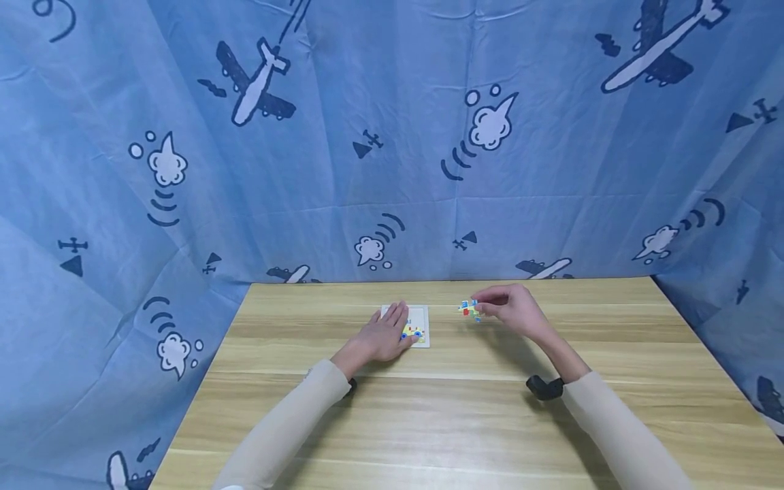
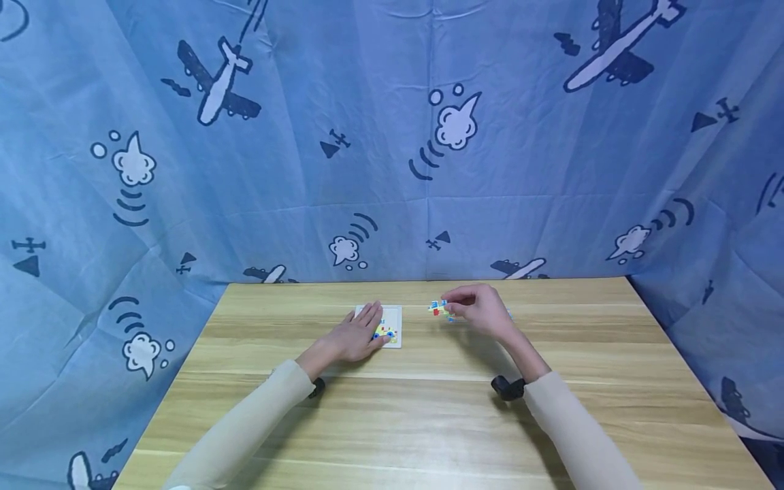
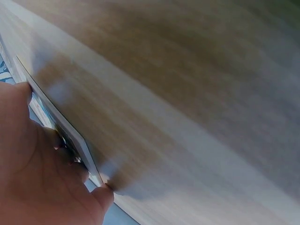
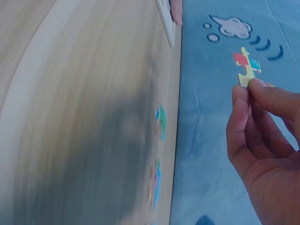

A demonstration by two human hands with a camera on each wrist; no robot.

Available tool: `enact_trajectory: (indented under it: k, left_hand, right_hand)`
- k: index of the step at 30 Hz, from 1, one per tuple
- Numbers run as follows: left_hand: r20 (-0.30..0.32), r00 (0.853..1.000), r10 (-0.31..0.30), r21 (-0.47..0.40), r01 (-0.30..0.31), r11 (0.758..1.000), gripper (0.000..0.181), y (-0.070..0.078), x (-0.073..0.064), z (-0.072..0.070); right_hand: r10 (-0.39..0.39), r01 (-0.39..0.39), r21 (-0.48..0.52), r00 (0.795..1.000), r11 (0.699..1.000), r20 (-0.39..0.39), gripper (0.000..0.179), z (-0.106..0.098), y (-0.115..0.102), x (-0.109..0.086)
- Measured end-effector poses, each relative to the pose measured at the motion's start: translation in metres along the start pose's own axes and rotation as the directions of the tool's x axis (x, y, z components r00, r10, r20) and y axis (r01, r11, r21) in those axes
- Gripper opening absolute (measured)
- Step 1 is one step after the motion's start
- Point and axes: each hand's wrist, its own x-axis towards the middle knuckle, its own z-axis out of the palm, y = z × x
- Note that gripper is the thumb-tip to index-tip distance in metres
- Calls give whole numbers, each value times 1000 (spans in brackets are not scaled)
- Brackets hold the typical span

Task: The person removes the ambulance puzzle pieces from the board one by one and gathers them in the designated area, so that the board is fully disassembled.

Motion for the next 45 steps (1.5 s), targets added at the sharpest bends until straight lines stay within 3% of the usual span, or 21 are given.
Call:
enact_trajectory:
  k: [12,20,25,33,45]
  left_hand:
    - [5,1000,5,-9,-5,1000,79,-1,1,1]
    - [8,1000,-4,0,4,1000,80,-1,1,0]
    - [9,1000,1,-3,-1,1000,80,-1,1,2]
    - [10,1000,3,-8,-3,1000,80,0,0,1]
    - [11,1000,3,-9,-3,1000,79,-1,-2,-2]
  right_hand:
    - [60,-61,-4,996,998,-58,32,-46,29,-28]
    - [70,-70,2,993,998,-97,35,-64,53,-43]
    - [102,-106,-36,990,994,-96,33,-70,65,-52]
    - [207,-207,19,978,978,8,34,-72,76,-58]
    - [300,-296,-88,953,951,36,30,-69,80,-55]
